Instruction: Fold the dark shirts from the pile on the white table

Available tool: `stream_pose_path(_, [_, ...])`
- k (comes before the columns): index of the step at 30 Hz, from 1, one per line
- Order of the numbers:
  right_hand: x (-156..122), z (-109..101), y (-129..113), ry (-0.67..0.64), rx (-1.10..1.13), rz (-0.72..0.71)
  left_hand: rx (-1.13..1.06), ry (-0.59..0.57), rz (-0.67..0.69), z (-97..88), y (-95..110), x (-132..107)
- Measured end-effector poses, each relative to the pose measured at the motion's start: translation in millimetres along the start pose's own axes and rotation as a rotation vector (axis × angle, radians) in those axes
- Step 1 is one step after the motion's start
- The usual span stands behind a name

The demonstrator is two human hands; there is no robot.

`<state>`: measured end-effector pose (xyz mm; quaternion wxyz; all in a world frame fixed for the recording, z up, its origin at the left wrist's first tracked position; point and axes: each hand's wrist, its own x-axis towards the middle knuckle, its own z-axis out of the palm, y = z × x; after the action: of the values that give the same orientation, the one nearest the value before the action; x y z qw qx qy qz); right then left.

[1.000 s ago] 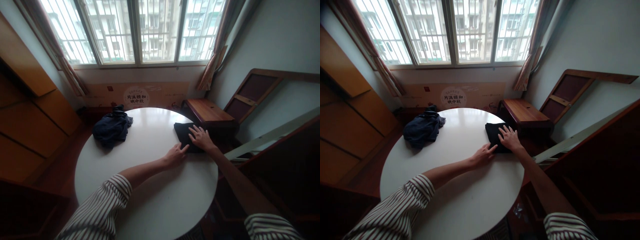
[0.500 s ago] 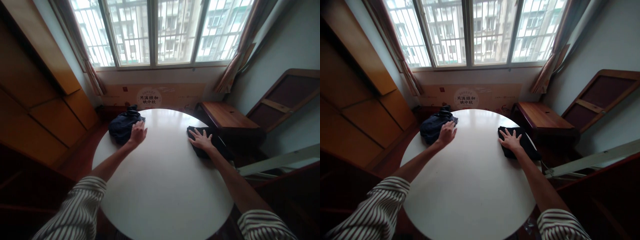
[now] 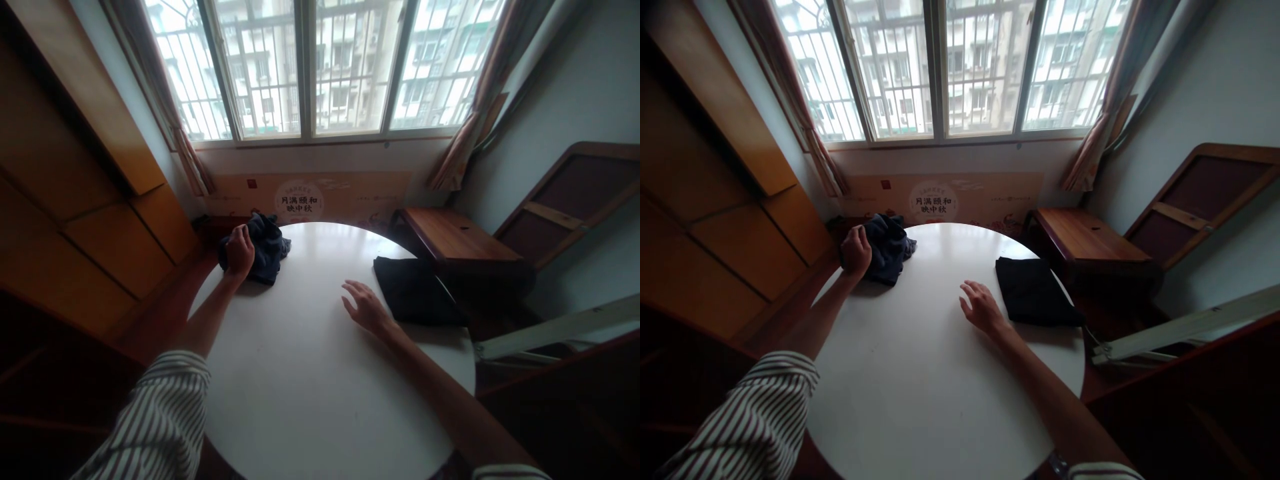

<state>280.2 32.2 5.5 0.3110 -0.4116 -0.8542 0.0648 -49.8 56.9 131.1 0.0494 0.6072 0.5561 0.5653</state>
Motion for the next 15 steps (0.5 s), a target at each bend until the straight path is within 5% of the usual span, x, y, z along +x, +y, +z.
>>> stream_pose_path(2, [-1.5,2.4,-0.8,0.046,0.158,0.008,0.025,0.126,0.123,1.3,19.4,-10.2])
stream_pose_path(4, [-3.1,3.6,-5.1,0.051,0.363,0.036,0.020,0.111,0.307,9.8,48.3,-37.9])
stream_pose_path(6, [-4.9,3.0,-10.0,0.040,0.602,0.116,-0.103,-0.171,0.410,23.1,80.3,-76.2])
stream_pose_path(7, [-5.7,1.8,-11.6,0.043,0.720,0.172,-0.176,-0.416,0.412,30.3,94.8,-95.5])
stream_pose_path(9, [-6.4,-2.7,-12.0,0.041,0.910,0.282,-0.360,-0.929,0.330,42.9,115.7,-127.6])
stream_pose_path(11, [-5.5,-8.4,-9.0,-0.013,1.013,0.359,-0.564,-1.298,0.141,50.9,122.9,-144.6])
stream_pose_path(13, [-3.3,-13.0,-5.1,-0.093,1.054,0.409,-0.703,-1.428,-0.056,53.0,117.1,-144.5])
stream_pose_path(15, [-0.3,-15.1,-2.8,-0.135,1.083,0.432,-0.667,-1.324,-0.117,49.4,100.9,-130.6])
